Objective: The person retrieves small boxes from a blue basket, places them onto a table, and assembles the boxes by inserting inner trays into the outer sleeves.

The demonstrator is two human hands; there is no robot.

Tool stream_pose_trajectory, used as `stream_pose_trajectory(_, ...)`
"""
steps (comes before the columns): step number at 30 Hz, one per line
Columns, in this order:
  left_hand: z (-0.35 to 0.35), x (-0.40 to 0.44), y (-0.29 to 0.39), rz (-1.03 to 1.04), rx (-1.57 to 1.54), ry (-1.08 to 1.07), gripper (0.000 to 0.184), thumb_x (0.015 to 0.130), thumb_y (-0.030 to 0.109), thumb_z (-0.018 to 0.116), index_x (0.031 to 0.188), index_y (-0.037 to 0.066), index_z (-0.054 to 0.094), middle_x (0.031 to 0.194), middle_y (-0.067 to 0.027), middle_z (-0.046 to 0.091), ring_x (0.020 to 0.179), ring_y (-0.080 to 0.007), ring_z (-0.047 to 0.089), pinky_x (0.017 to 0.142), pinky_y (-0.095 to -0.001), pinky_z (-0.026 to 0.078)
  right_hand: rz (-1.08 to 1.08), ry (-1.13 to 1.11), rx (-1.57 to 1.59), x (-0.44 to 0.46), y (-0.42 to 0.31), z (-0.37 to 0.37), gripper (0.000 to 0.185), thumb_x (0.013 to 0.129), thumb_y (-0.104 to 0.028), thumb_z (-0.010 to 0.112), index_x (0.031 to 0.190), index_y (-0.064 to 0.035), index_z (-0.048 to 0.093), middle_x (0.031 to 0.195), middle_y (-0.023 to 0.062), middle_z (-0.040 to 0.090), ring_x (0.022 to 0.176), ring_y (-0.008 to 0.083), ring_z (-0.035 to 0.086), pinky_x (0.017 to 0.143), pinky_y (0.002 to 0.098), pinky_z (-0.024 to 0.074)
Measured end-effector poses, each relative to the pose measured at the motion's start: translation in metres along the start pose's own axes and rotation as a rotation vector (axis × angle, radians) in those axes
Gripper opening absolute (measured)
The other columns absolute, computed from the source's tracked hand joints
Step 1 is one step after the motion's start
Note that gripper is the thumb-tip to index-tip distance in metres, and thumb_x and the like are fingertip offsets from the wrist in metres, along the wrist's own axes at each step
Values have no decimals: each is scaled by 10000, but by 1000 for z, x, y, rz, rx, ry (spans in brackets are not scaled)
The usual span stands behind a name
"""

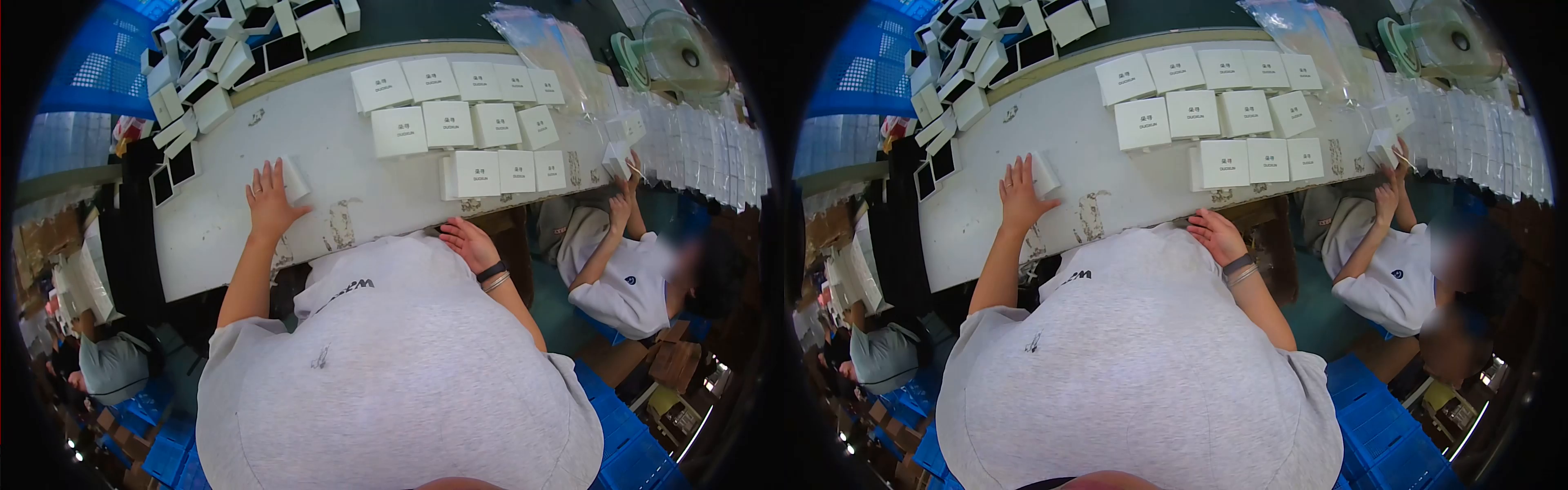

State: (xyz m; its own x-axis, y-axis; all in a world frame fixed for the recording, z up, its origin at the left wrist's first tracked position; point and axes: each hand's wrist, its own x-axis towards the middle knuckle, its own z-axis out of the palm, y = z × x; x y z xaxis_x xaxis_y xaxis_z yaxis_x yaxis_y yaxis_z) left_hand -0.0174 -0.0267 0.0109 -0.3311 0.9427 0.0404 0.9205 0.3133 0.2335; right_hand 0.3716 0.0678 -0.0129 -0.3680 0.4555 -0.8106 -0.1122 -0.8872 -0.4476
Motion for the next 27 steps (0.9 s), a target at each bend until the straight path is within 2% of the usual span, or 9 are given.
stream_pose_trajectory(1, 11, -5, -16, -58, 46, -124, 897, 569, 227, 789, 1334, 111, 335, 1339, -138, 355, 1244, -365, 290, 991, -396, 331, 0, -65, -115, 2, 3, 8, 323, 883, -286, 549, 1091, -41, 516, 1027, 92, 582, 907, 170, 571, 783, 279, 474)
stream_pose_trajectory(6, 15, -8, -8, -193, -201, -7, 925, 550, 227, 805, 1323, 60, 325, 1306, -160, 377, 1179, -355, 354, 991, -422, 326, -62, -200, -359, 12, -22, 65, 348, 881, -284, 557, 1124, -40, 506, 1043, 81, 577, 921, 139, 560, 778, 253, 461)
stream_pose_trajectory(10, -11, -19, 50, -200, -863, 3, 908, 549, 233, 811, 1300, 38, 340, 1282, -173, 379, 1154, -349, 371, 963, -418, 353, -147, -340, -462, 1, -38, 114, 500, 874, -292, 568, 1264, -37, 386, 1148, 113, 522, 1012, 170, 537, 839, 285, 447)
stream_pose_trajectory(13, -27, -29, 89, 67, -617, 74, 909, 544, 219, 808, 1302, 39, 340, 1290, -170, 370, 1155, -347, 367, 956, -414, 362, -124, -536, -533, 1, -29, 136, 638, 853, -298, 601, 1340, -39, 278, 1236, 141, 458, 1083, 192, 510, 900, 319, 421)
stream_pose_trajectory(15, -32, -31, 102, 281, -492, 56, 894, 539, 188, 799, 1300, 43, 353, 1291, -166, 368, 1165, -349, 353, 952, -414, 368, -407, -551, -942, 1, -24, 150, 613, 853, -285, 604, 1323, -40, 296, 1222, 142, 471, 1091, 177, 503, 878, 318, 434)
stream_pose_trajectory(17, -28, -30, 98, 250, -486, 113, 863, 561, 203, 773, 1311, 72, 367, 1318, -150, 366, 1191, -335, 336, 969, -443, 326, -335, -527, -934, 5, -26, 153, 550, 868, -288, 582, 1291, -39, 334, 1169, 127, 516, 1053, 155, 521, 836, 297, 454)
stream_pose_trajectory(19, -20, -29, 83, 347, -122, 191, 829, 593, 277, 753, 1310, 99, 377, 1346, -130, 333, 1195, -325, 323, 1009, -472, 258, -20, -391, -746, 1, -34, 158, 550, 840, -324, 611, 1248, -37, 383, 1056, 94, 565, 942, 134, 539, 794, 285, 449)
stream_pose_trajectory(22, 17, -19, 55, 125, -199, 41, 827, 620, 359, 729, 1337, 174, 360, 1390, -96, 292, 1244, -311, 280, 1028, -521, 181, 26, -319, -769, 25, -23, 134, 492, 849, -311, 597, 1216, -35, 420, 990, 63, 576, 864, 118, 543, 755, 259, 443)
stream_pose_trajectory(27, 42, -13, 37, 141, -138, -139, 827, 646, 491, 692, 1359, 287, 325, 1435, -76, 230, 1310, -313, 196, 1028, -583, 110, -21, -398, -899, 33, -28, 127, 431, 857, -299, 582, 1179, -35, 470, 971, 50, 578, 840, 114, 539, 734, 248, 439)
